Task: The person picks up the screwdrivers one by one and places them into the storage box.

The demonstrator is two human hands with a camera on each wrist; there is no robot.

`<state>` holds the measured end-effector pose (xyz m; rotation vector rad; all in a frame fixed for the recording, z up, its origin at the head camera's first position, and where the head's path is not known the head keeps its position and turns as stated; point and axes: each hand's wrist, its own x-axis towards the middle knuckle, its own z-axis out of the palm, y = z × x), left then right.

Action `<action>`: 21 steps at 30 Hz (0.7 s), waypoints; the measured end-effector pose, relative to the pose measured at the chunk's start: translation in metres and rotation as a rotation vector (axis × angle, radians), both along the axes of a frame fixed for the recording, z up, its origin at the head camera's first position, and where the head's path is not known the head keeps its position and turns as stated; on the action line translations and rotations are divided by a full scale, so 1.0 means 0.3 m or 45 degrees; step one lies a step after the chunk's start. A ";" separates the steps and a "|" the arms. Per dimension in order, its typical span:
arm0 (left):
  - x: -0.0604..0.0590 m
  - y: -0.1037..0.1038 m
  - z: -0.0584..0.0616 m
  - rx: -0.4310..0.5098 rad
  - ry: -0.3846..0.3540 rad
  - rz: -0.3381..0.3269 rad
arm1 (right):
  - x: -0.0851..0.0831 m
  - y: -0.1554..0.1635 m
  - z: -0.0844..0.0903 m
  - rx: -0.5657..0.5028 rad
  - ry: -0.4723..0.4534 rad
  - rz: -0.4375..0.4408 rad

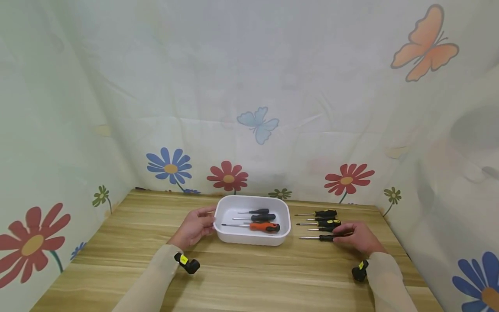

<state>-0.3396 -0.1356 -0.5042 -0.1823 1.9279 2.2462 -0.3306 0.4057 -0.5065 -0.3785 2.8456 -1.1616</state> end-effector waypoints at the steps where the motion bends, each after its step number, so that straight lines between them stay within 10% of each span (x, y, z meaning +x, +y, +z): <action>1: 0.000 0.001 -0.001 0.005 0.000 -0.001 | -0.002 0.003 -0.003 0.015 -0.001 0.008; 21: 0.004 -0.002 0.001 0.006 0.017 -0.016 | 0.016 -0.004 -0.005 0.178 -0.047 -0.042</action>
